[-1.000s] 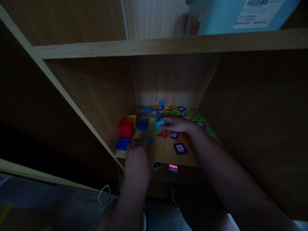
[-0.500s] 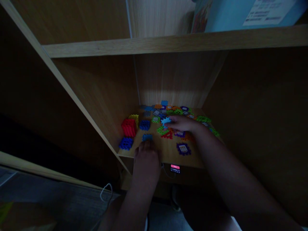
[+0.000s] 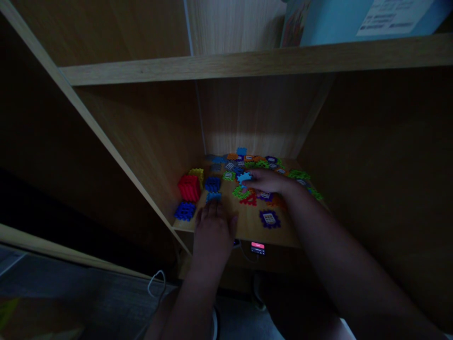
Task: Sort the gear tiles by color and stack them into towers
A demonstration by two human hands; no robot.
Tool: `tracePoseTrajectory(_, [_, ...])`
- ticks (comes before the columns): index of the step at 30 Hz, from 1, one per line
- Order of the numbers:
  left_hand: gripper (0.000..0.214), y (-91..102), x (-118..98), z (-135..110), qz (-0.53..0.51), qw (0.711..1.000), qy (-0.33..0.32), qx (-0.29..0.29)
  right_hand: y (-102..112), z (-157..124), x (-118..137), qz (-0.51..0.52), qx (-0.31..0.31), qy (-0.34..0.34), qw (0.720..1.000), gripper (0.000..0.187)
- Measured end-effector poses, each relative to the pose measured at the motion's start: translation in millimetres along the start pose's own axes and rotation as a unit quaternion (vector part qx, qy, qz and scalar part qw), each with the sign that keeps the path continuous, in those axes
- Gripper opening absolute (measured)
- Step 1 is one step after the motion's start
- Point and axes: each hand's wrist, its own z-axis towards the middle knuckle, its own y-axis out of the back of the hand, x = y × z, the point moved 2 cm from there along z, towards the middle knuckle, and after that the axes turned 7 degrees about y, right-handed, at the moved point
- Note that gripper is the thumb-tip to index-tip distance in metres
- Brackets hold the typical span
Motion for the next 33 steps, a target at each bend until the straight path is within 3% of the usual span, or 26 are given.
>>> tracePoseTrajectory(5, [0.053,-5.8,2,0,-0.008,1.000,-0.006,-0.025,0,-2,4,0.007,-0.001,-0.015,1.000,0.039])
tracePoseTrajectory(16, [0.061,-10.0,2,3,0.000,1.000,0.004,-0.021,-2,2,-8,0.030,0.000,-0.012,0.999,0.039])
tracePoseTrajectory(33, [0.068,-14.8,4,6,-0.017,0.999,0.023,-0.023,-2,0,-1,0.016,-0.002,-0.020,1.000,0.035])
